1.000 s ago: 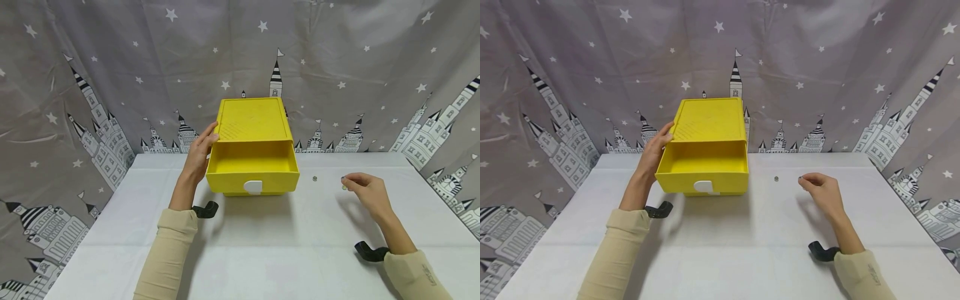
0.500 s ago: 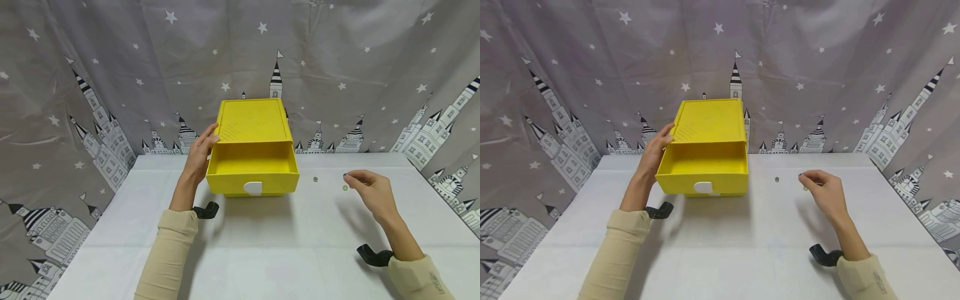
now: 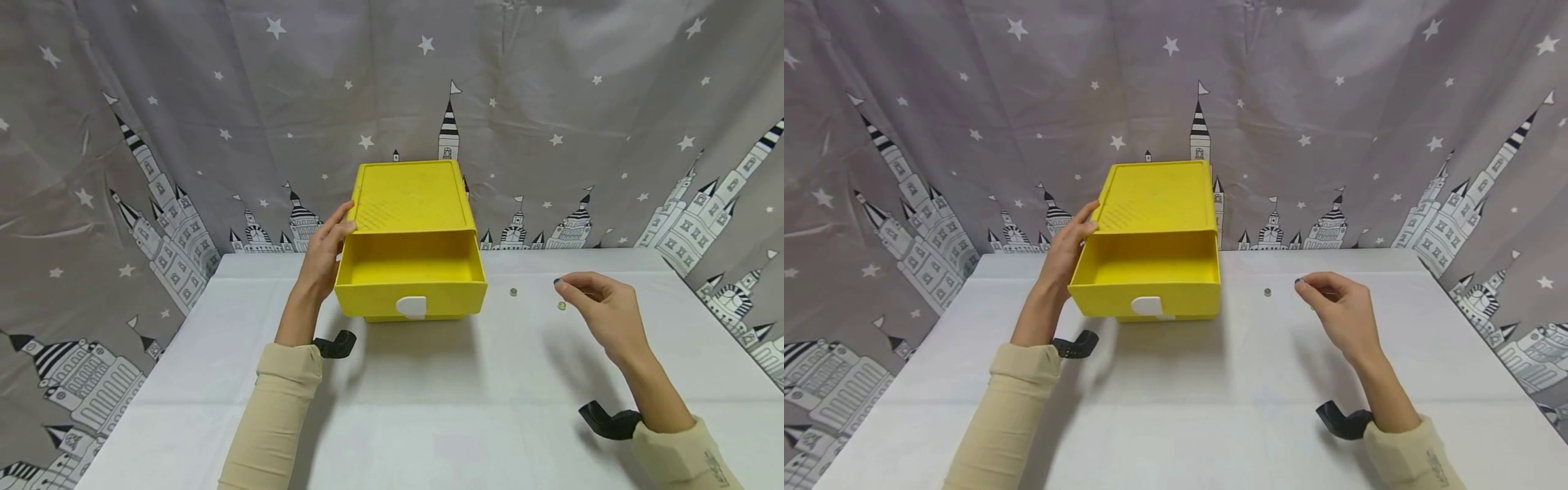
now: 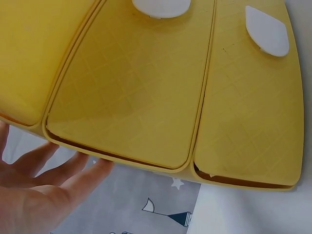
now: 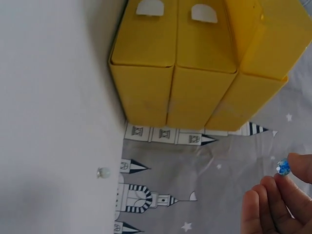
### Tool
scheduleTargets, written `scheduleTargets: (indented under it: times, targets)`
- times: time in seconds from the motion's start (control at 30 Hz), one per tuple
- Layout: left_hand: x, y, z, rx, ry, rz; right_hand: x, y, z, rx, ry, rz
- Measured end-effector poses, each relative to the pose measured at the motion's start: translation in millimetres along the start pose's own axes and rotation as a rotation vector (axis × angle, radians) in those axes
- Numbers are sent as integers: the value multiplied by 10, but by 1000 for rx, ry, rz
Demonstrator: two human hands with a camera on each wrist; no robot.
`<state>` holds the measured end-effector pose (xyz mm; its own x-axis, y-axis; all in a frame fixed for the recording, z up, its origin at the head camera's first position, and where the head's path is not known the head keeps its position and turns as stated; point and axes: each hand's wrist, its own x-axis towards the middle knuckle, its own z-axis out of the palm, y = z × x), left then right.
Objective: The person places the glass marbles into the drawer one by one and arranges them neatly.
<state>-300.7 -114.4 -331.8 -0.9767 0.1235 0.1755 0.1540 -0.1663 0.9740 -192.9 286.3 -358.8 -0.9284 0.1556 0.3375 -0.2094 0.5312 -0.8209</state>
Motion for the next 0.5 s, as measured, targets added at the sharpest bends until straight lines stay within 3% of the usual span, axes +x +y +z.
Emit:
scheduleTargets:
  times: [0.5]
  targets:
    - [2, 5, -5, 11, 10, -14, -76, -243, 80, 25, -3, -101]
